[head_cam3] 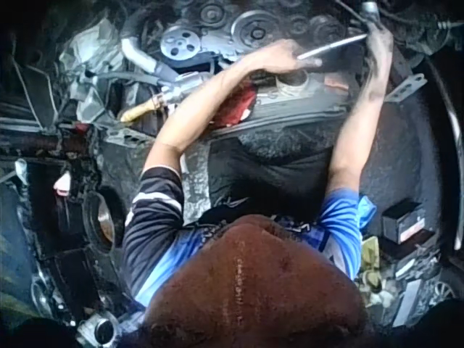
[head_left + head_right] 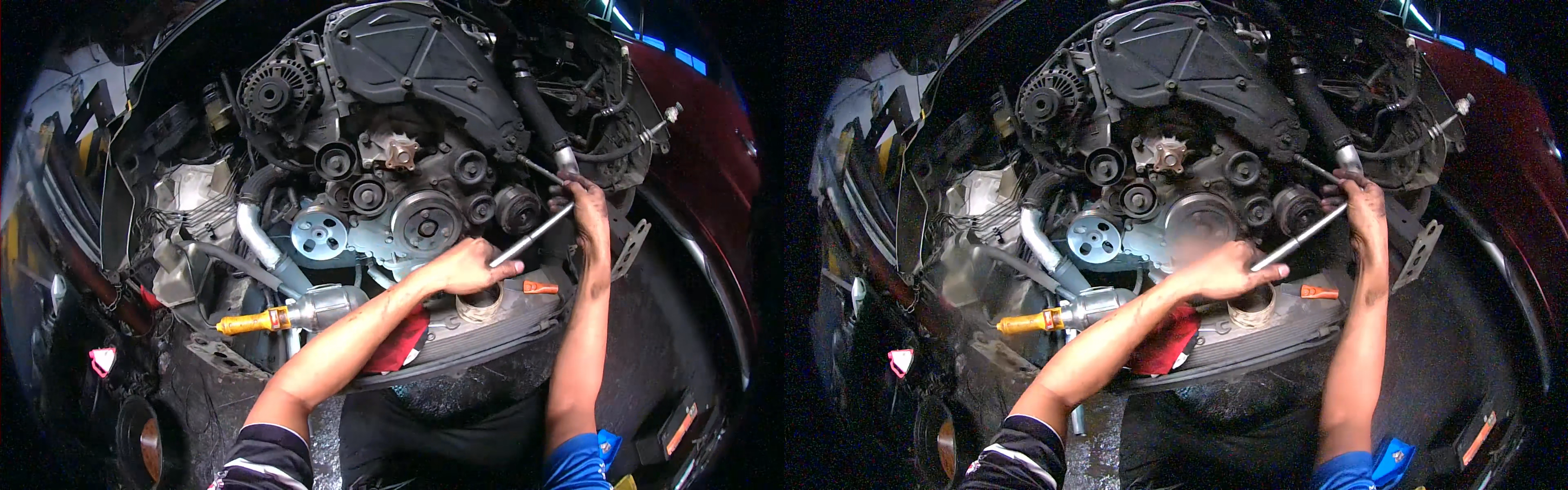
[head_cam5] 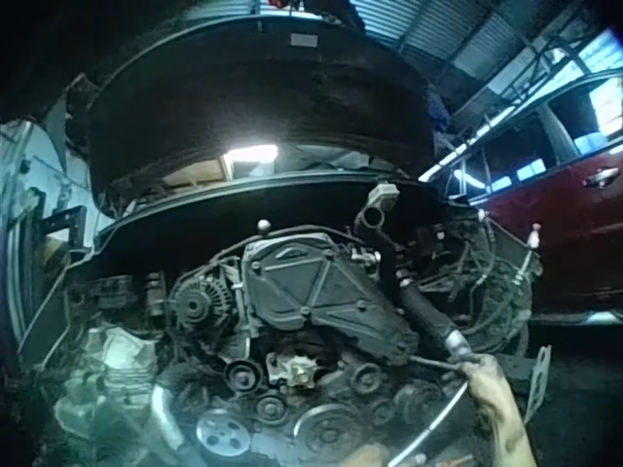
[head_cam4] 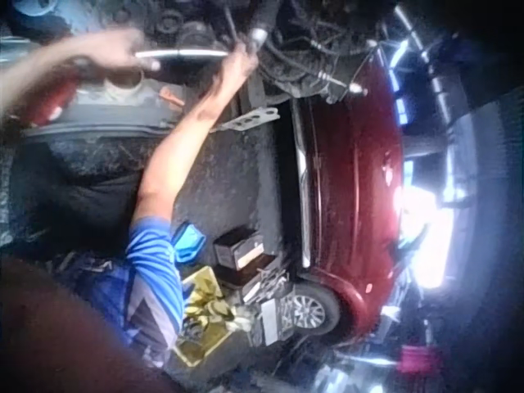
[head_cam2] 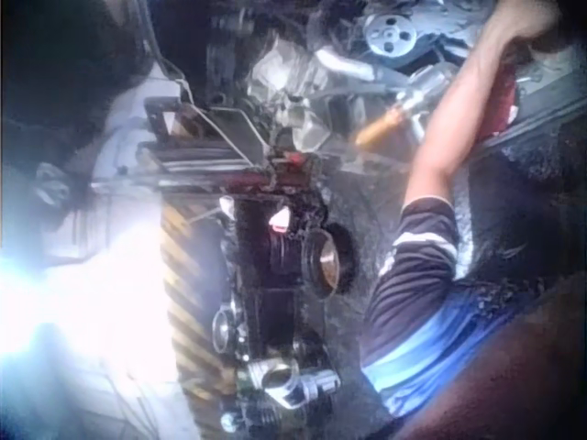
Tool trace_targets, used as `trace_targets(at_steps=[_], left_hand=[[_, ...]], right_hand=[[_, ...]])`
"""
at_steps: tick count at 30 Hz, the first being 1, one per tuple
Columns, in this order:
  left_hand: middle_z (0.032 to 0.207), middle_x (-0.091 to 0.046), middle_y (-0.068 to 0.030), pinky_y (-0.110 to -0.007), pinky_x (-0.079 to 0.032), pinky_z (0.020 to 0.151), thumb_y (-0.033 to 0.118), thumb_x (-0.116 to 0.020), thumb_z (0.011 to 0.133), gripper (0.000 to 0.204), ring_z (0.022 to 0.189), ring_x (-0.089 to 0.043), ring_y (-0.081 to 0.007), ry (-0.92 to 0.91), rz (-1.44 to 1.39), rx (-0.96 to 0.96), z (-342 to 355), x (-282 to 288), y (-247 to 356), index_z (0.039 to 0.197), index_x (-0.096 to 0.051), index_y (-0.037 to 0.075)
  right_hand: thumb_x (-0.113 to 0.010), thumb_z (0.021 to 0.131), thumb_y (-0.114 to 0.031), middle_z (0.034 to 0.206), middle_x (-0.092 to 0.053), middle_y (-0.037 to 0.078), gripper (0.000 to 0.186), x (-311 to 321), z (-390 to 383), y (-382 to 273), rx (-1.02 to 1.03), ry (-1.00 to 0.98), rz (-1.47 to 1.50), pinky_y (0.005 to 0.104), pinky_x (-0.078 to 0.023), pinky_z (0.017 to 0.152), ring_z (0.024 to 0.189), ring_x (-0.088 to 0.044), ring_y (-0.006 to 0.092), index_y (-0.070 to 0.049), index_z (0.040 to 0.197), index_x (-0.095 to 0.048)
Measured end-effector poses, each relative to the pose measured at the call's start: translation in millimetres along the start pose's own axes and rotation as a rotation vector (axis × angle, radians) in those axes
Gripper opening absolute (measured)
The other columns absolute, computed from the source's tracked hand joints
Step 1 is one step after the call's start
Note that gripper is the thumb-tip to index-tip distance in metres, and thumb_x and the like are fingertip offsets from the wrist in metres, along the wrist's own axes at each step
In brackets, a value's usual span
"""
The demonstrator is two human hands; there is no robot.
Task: The person uses a wrench to turn bolts on a vehicle engine. They use a handheld light to illuminate the workspace and handle engine components including a pipe and bolts.
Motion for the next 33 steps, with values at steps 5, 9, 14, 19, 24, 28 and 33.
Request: trace_targets(at_steps=[5, 9, 14, 19, 24, 28, 33], left_hand=[[0.059, -0.051, -0.0155, -0.04, -0.038, 0.054, 0.061, -0.051, 0.089, 0.07, 0.058, -0.047, -0.018, -0.116, -0.166, -0.021, 16.3, -12.7, 3.0, 0.073, -0.063, -0.006], [0.063, -0.056, -0.0203, -0.042, -0.043, 0.059, 0.059, -0.051, 0.089, 0.072, 0.061, -0.056, -0.0235, -0.04, -0.207, 0.027, 48.3, -10.4, -2.0, 0.074, -0.061, -0.011], [0.086, -0.066, -0.0286, -0.045, -0.052, 0.079, 0.049, -0.053, 0.09, 0.059, 0.089, -0.065, -0.0409, 0.175, 0.264, 0.079, 50.6, 17.6, 21.2, 0.087, -0.068, -0.007], [0.082, -0.068, -0.0232, -0.046, -0.054, 0.075, 0.046, -0.056, 0.089, 0.05, 0.081, -0.068, -0.0379, 0.283, 0.462, -0.029, 37.3, 33.0, 36.4, 0.086, -0.071, -0.002], [0.079, -0.067, -0.0258, -0.047, -0.054, 0.074, 0.048, -0.052, 0.091, 0.056, 0.079, -0.067, -0.0401, 0.34, 0.371, -0.088, 68.0, 20.3, 61.4, 0.083, -0.07, -0.004], [0.074, -0.068, -0.0202, -0.045, -0.054, 0.069, 0.042, -0.054, 0.09, 0.046, 0.073, -0.068, -0.0348, 0.411, 0.522, -0.21, 74.6, 13.6, 70.0, 0.075, -0.071, 0.002], [0.07, -0.068, -0.014, -0.041, -0.055, 0.063, 0.033, -0.057, 0.089, 0.035, 0.068, -0.069, -0.0297, 0.448, 0.735, -0.334, 76.6, 4.7, 66.3, 0.071, -0.07, 0.006]], right_hand=[[-0.049, 0.091, -0.013, 0.068, -0.055, 0.003, 0.027, 9.2, 10.1, 8.6, 0.03, 0.053, 0.047, 0.0276, -0.052, 0.052, 0.053, -0.06, 0.0167, 0.003, 0.108, -0.063], [-0.051, 0.089, -0.014, 0.071, -0.056, 0.004, 0.03, 8.4, 6.4, 11.7, -0.012, 0.048, 0.074, 0.028, -0.051, 0.052, 0.052, -0.058, 0.0156, 0.004, 0.108, -0.064], [-0.052, 0.088, -0.015, 0.074, -0.057, 0.003, 0.031, 17.8, 3.1, 16.0, -0.095, 0.017, 0.117, 0.028, -0.051, 0.057, 0.061, -0.057, 0.014, 0.001, 0.11, -0.065], [-0.053, 0.087, -0.015, 0.076, -0.058, 0.002, 0.031, 14.6, 7.3, 25.0, -0.128, -0.016, 0.05, 0.0258, -0.049, 0.057, 0.066, -0.054, 0.0118, -0.002, 0.112, -0.066], [-0.051, 0.087, -0.011, 0.076, -0.059, 0.001, 0.031, 4.1, 12.1, 25.8, -0.056, -0.074, 0.045, 0.0242, -0.047, 0.063, 0.065, -0.055, 0.0112, 0.001, 0.112, -0.063], [-0.049, 0.087, -0.007, 0.075, -0.06, 0.002, 0.031, 4.7, 5.6, 26.7, -0.108, -0.077, 0.168, 0.0237, -0.046, 0.063, 0.065, -0.057, 0.0109, 0.004, 0.114, -0.059], [-0.049, 0.088, -0.007, 0.075, -0.06, 0.001, 0.031, 1.0, 6.7, 33.9, -0.179, -0.155, 0.165, 0.0241, -0.046, 0.059, 0.064, -0.057, 0.0102, 0.005, 0.116, -0.058]])
Point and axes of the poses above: each hand's wrist, its own z-axis towards the middle knuckle, its own x-axis out of the back of the hand, y = z × x, the point moved 7 cm from there along z, towards the middle knuckle
